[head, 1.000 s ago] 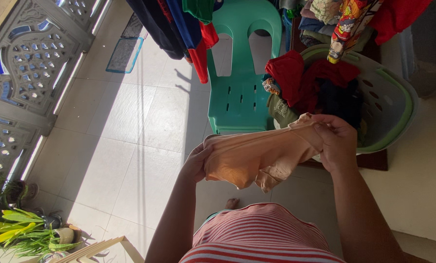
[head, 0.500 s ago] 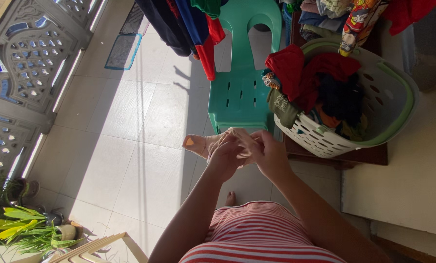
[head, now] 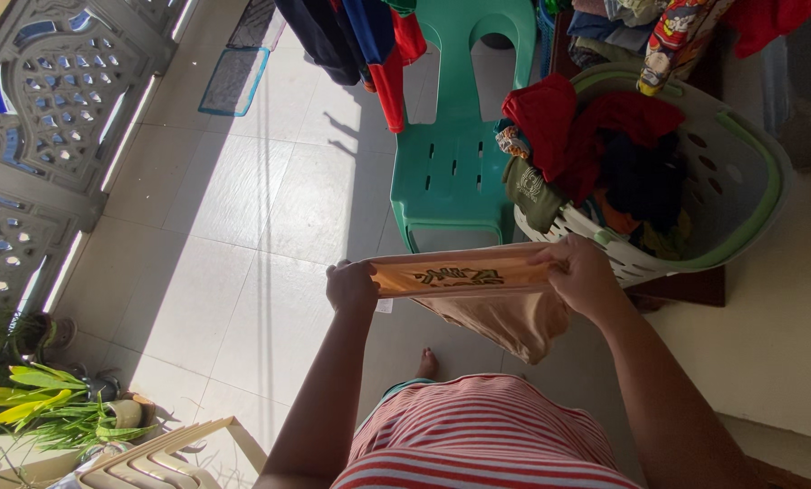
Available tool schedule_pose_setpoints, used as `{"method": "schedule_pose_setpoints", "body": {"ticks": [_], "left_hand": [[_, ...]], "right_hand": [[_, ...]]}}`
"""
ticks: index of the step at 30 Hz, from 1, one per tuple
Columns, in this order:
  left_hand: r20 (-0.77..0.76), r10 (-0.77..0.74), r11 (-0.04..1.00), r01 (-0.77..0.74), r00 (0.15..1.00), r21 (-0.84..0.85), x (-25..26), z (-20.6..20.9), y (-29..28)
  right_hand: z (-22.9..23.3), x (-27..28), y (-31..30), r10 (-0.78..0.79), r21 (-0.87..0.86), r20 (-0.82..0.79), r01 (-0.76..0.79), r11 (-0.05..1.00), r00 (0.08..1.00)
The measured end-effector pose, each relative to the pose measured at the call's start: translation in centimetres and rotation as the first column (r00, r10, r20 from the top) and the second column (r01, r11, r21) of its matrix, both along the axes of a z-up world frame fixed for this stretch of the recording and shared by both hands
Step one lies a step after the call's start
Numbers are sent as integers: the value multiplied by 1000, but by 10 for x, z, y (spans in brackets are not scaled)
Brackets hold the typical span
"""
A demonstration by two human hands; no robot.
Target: The person takes various pieces of clothing from a laundry basket, unfolds them, and hangs them on a rotary clothesline using clothespins. The items include shirts and shorts of different colors.
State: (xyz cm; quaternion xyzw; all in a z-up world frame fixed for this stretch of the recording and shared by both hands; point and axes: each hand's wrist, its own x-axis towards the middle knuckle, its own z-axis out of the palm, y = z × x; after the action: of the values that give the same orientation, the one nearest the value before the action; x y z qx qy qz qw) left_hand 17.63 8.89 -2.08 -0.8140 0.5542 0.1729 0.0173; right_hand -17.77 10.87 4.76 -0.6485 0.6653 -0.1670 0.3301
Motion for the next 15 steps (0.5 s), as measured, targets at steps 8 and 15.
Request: {"method": "schedule_pose_setpoints", "body": {"ticks": [8,15], "left_hand": [[-51,-148,871,106,988,-480,18,36,8],[-63,-217,745,207,974,635,39,-107,89]], "right_hand": [[-31,-35,-2,-224,-715,-191,21,699,956],[-224,-6,67,237,734,-292,58,677,927]]}}
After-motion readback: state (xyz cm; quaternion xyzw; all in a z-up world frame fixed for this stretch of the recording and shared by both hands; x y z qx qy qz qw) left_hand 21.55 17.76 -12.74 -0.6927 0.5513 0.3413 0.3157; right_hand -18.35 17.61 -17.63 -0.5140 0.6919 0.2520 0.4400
